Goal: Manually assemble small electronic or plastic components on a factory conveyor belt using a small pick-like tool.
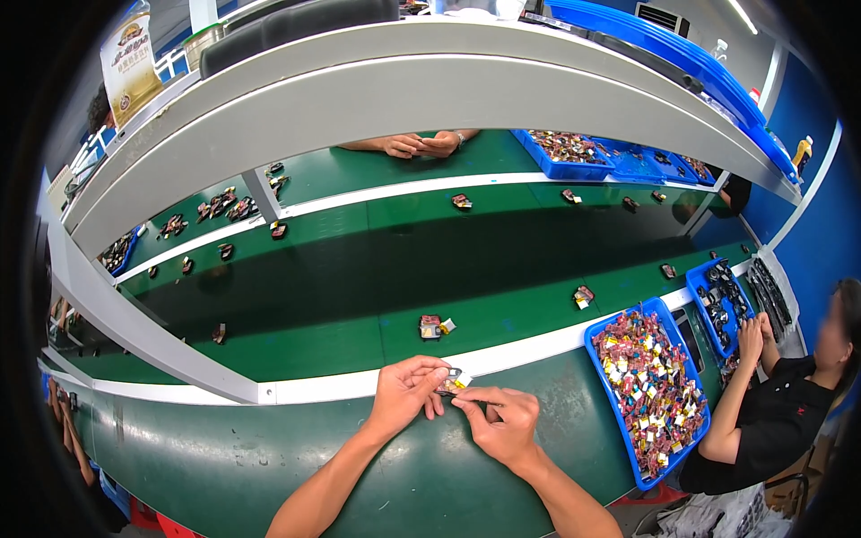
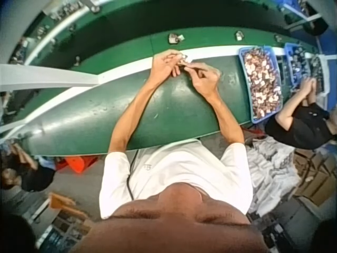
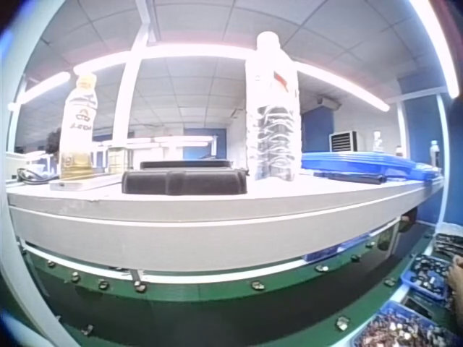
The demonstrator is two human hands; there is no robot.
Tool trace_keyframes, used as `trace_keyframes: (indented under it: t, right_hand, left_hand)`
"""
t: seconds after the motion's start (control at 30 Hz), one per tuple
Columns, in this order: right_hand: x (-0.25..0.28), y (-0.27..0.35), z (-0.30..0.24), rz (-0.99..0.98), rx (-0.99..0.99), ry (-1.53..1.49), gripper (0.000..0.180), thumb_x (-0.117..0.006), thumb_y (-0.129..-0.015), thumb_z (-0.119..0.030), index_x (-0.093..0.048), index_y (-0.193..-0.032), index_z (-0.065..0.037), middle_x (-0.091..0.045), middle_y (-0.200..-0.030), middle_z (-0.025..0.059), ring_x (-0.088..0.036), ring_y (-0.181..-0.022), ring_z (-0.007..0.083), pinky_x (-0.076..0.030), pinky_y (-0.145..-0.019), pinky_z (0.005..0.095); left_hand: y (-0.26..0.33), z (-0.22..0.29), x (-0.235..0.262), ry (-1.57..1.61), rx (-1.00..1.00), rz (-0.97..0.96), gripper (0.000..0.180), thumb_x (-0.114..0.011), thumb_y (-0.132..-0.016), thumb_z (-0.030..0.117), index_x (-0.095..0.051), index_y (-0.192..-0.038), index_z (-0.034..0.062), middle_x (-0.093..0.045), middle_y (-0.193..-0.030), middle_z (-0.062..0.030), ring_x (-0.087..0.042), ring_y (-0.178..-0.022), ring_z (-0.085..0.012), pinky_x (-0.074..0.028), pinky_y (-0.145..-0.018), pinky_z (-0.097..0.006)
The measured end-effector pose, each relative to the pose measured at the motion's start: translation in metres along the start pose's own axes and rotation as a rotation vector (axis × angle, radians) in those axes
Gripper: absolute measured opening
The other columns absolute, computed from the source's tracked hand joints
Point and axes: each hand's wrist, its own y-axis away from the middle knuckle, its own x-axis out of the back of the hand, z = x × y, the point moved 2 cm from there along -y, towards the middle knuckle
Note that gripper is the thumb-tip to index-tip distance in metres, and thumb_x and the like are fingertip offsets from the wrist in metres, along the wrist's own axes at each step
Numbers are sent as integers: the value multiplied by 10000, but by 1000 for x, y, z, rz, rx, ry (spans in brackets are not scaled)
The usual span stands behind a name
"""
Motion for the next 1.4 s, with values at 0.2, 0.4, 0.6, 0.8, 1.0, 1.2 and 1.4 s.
trace_keyframes:
  t: [0.2,0.4,0.6,0.8,1.0,1.2,1.4]
  right_hand:
    - [-1,-1,-3,20,137,73,128,-805,-741,1,-745,-808,-90,-762,-785,20,-483,-394,91,-335,-433,246]
    - [-7,1,-5,9,216,100,184,-780,-706,53,-738,-814,-91,-765,-795,27,-556,-438,108,-333,-428,249]
    - [-10,3,-6,26,283,136,207,-775,-696,61,-724,-828,-90,-764,-810,30,-586,-467,129,-347,-429,258]
    - [-13,2,-8,45,298,149,176,-798,-701,32,-725,-804,-91,-756,-791,12,-555,-450,135,-358,-432,263]
    - [1,-3,11,253,-28,-96,139,-817,-753,-1,-745,-871,3,-770,-865,61,-460,-441,34,-370,-466,205]
    - [0,-5,18,237,-329,-206,131,-804,-797,-13,-740,-911,-2,-628,-668,-4,-361,-476,14,-287,-454,209]
    - [1,-6,22,233,-413,-288,124,-800,-813,-29,-739,-919,-11,-556,-597,-55,-325,-494,0,-254,-454,210]
  left_hand:
    - [-1,5,-3,-45,-13,-36,181,-664,-951,65,-662,-1094,-47,-687,-762,-63,-622,-573,-87,-483,-459,-222]
    - [-1,1,1,-101,-17,-17,210,-665,-942,28,-644,-1131,-60,-698,-809,-82,-625,-573,-92,-490,-458,-226]
    - [0,5,-2,-129,-21,40,195,-689,-929,40,-655,-1088,-69,-687,-747,-70,-612,-551,-80,-484,-450,-226]
    - [1,7,1,-194,14,112,151,-700,-908,25,-668,-1035,-51,-669,-719,-67,-615,-519,-99,-470,-423,-237]
    - [-8,42,71,-175,-139,373,199,-649,-922,2,-626,-1099,-87,-678,-813,-159,-649,-525,-171,-521,-425,-267]
    - [-28,65,155,-744,-70,647,268,-661,-930,97,-626,-1080,-123,-696,-889,-196,-687,-587,-239,-551,-497,-338]
    - [-39,80,109,-1377,-559,767,223,-690,-901,208,-697,-984,1,-661,-994,-168,-670,-825,-417,-542,-722,-475]
